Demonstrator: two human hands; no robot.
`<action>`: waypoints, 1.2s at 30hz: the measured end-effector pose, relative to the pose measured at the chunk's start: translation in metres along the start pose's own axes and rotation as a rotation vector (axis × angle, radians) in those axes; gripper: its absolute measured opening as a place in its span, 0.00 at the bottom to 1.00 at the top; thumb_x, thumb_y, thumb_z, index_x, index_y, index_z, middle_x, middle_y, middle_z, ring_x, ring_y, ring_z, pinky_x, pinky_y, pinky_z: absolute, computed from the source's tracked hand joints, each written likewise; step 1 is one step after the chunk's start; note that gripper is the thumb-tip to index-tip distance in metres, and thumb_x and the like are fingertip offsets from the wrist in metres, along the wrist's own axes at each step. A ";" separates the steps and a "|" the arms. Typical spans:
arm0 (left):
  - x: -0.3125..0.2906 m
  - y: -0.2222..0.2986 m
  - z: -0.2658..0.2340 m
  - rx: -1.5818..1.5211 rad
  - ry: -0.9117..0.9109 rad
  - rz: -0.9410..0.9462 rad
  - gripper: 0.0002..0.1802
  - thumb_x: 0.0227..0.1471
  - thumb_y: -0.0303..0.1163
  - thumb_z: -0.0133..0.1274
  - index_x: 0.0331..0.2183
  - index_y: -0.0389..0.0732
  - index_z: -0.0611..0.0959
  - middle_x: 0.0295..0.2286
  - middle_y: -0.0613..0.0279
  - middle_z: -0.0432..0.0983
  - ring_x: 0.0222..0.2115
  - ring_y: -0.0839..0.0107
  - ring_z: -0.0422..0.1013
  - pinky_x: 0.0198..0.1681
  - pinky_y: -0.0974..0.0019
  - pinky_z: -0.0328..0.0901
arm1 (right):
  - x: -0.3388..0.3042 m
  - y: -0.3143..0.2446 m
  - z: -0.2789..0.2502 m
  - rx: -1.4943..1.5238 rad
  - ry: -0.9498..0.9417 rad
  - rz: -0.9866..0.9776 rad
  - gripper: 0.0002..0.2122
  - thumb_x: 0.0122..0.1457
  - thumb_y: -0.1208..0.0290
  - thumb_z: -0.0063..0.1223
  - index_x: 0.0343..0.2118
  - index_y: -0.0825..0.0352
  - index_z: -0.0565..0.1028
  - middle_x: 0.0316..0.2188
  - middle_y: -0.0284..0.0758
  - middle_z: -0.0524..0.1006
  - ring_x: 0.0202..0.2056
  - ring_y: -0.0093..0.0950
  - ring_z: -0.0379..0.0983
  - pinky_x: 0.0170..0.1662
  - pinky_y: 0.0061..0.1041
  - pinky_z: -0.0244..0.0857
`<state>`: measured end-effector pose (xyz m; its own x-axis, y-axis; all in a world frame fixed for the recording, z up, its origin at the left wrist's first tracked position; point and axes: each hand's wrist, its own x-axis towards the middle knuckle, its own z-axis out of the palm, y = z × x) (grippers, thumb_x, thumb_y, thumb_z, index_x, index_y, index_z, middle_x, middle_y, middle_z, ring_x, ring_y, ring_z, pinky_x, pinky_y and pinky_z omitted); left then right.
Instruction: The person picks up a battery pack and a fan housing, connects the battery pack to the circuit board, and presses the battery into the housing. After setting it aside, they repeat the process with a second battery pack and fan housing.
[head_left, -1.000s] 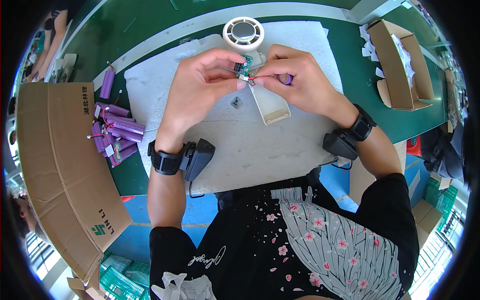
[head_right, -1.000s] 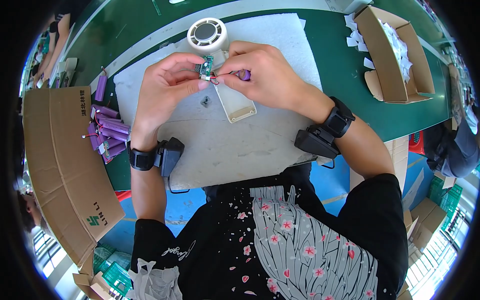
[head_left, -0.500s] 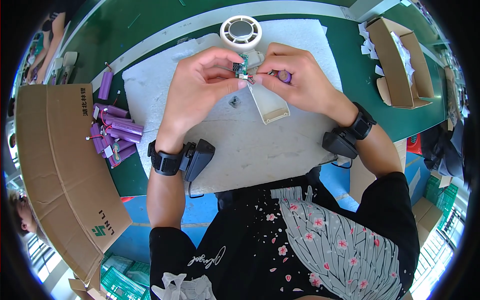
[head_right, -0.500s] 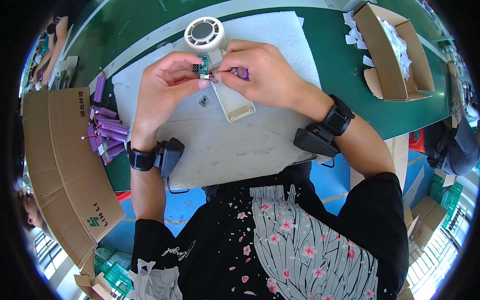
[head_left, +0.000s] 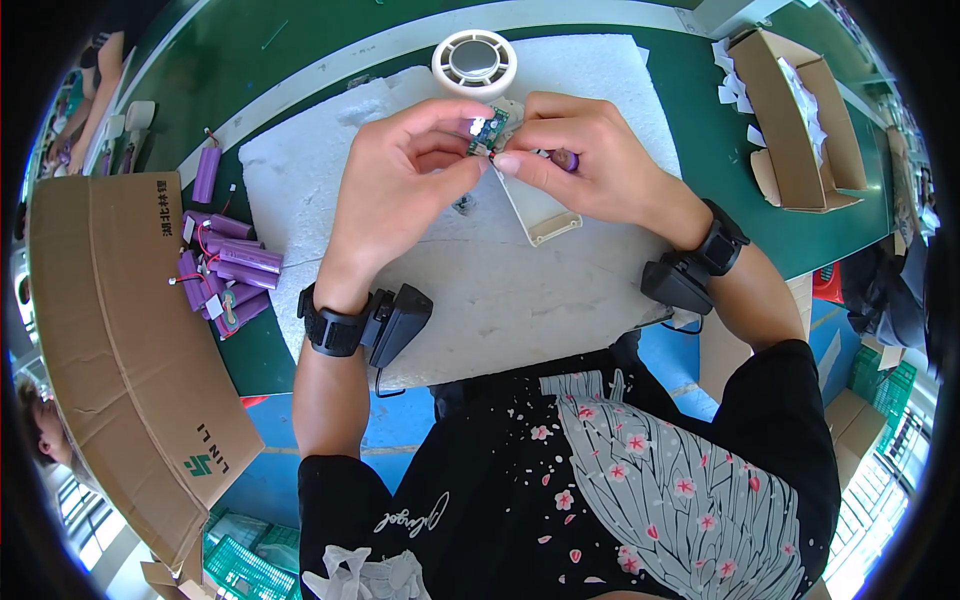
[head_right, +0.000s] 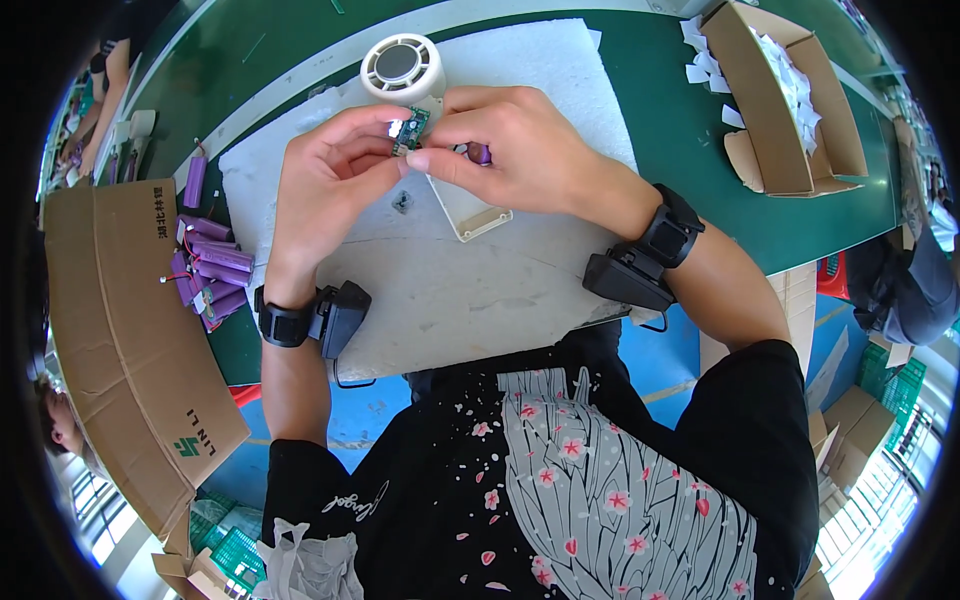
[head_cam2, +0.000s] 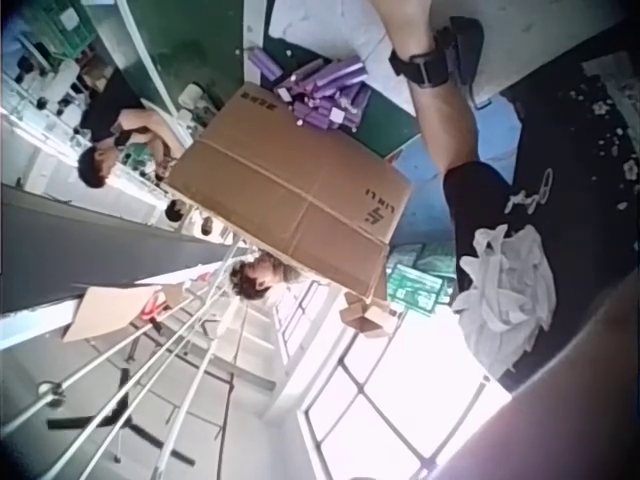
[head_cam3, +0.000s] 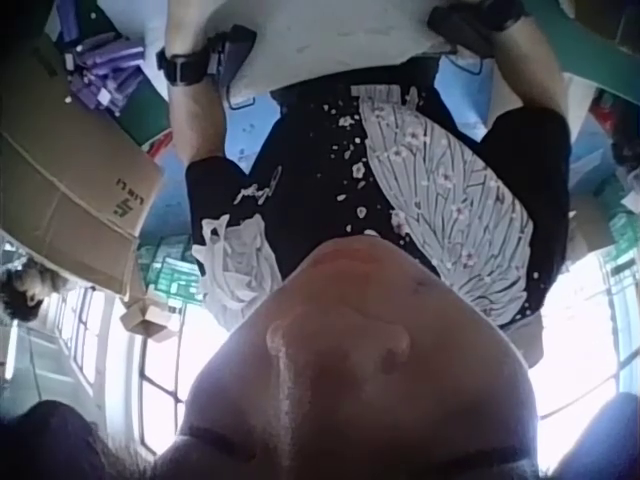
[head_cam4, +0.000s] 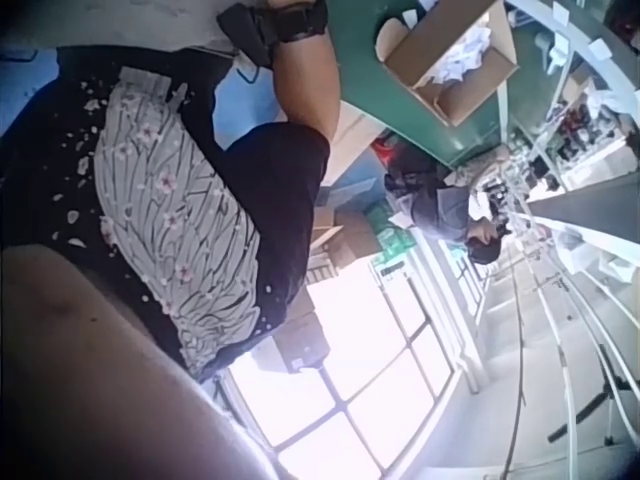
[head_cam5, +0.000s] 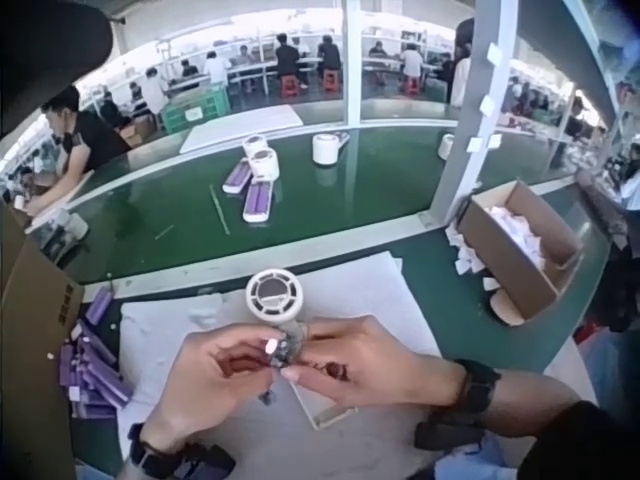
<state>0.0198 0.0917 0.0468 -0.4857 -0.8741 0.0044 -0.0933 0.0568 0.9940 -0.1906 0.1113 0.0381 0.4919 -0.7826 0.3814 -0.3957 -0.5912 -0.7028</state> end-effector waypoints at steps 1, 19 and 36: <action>0.000 0.000 0.001 0.010 0.003 0.015 0.19 0.45 0.16 0.56 0.43 0.35 0.80 0.32 0.61 0.79 0.32 0.78 0.75 0.37 0.74 0.71 | 0.000 0.001 0.001 -0.002 0.003 0.002 0.05 0.52 0.76 0.59 0.31 0.69 0.77 0.24 0.33 0.69 0.21 0.25 0.64 0.25 0.23 0.59; -0.001 -0.004 0.010 0.087 0.127 0.083 0.17 0.45 0.17 0.56 0.42 0.32 0.81 0.34 0.59 0.79 0.32 0.76 0.76 0.39 0.72 0.72 | 0.000 0.003 0.011 -0.193 0.260 0.028 0.17 0.45 0.75 0.66 0.40 0.65 0.75 0.34 0.34 0.75 0.29 0.29 0.74 0.33 0.24 0.70; -0.001 -0.008 0.013 0.259 0.189 0.155 0.13 0.44 0.20 0.58 0.37 0.32 0.84 0.32 0.55 0.80 0.29 0.72 0.78 0.34 0.73 0.73 | 0.002 0.005 0.013 -0.243 0.336 -0.004 0.16 0.42 0.74 0.66 0.38 0.64 0.80 0.28 0.34 0.77 0.26 0.29 0.75 0.30 0.24 0.71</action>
<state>0.0100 0.0987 0.0378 -0.3443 -0.9179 0.1973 -0.2597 0.2951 0.9195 -0.1819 0.1094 0.0277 0.2290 -0.7764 0.5872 -0.5856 -0.5918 -0.5540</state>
